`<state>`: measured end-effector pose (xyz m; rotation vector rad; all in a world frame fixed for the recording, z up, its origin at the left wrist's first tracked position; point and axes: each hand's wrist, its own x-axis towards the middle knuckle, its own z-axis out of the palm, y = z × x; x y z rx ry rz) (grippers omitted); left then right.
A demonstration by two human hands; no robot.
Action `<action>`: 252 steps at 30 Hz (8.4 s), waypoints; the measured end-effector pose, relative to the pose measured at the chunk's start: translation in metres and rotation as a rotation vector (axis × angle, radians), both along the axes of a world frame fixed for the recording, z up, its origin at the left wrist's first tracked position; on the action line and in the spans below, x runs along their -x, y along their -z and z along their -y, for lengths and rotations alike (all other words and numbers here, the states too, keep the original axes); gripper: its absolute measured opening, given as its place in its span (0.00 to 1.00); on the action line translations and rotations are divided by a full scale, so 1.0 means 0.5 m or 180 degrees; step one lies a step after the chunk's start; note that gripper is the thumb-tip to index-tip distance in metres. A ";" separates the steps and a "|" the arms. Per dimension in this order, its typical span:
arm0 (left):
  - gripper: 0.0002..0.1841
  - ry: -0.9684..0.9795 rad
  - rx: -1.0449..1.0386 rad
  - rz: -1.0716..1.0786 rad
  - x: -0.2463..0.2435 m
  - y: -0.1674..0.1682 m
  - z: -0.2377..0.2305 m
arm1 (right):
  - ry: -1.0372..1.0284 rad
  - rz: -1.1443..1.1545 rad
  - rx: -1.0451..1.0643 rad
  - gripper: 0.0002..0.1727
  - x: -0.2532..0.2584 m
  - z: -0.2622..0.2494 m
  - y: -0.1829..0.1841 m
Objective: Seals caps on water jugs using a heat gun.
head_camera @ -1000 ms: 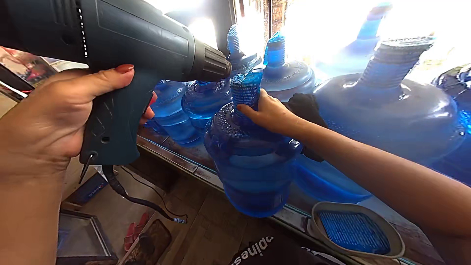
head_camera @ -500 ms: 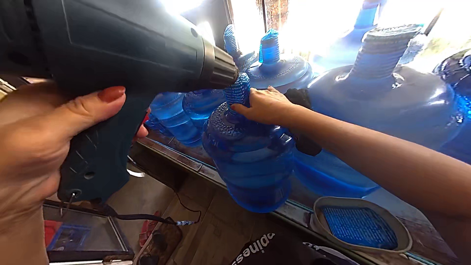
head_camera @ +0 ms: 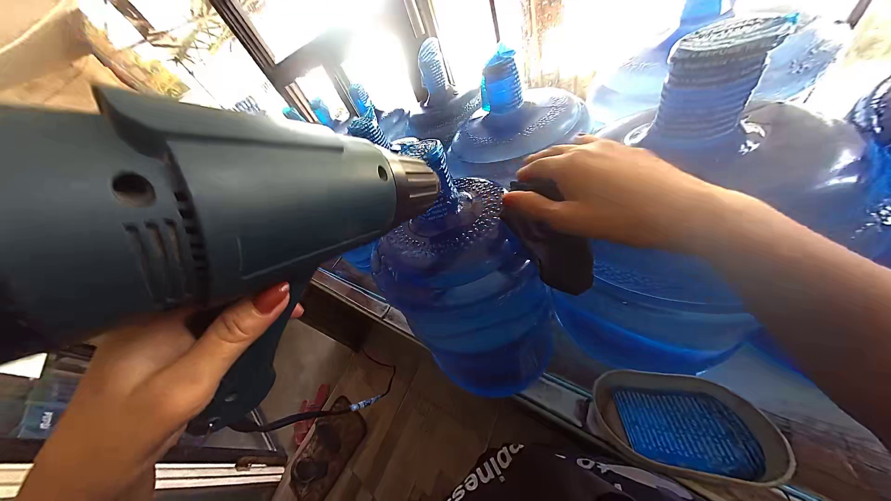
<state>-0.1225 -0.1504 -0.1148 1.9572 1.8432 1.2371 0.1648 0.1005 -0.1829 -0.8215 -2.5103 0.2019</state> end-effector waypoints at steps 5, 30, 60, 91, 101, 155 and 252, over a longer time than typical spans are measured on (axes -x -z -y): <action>0.13 -0.0205 -0.0088 -0.0006 -0.044 0.042 0.028 | 0.0437 -0.1151 -0.0309 0.27 -0.128 0.026 0.065; 0.11 -0.0561 0.1687 -0.2991 -0.392 -0.332 -0.327 | 0.0409 -0.2155 -0.0767 0.23 -0.171 0.018 0.162; 0.14 0.0272 0.0012 0.1888 0.172 0.071 -0.046 | 0.1256 -0.1816 -0.0787 0.26 -0.156 0.028 0.157; 0.16 0.2366 0.0202 0.2510 0.420 0.177 -0.310 | 0.2360 -0.1699 -0.1531 0.22 -0.112 0.022 0.158; 0.14 0.2178 0.0908 0.2564 0.422 0.221 -0.368 | 0.2431 -0.1577 -0.1630 0.22 -0.109 0.019 0.161; 0.20 -0.0074 -0.0321 -0.3763 -0.076 -0.216 -0.160 | 0.0918 -0.1204 -0.1187 0.25 -0.110 0.054 0.184; 0.25 0.0965 -0.1238 -0.1689 0.063 -0.025 -0.555 | 0.1318 -0.0061 0.1462 0.39 0.153 -0.464 0.029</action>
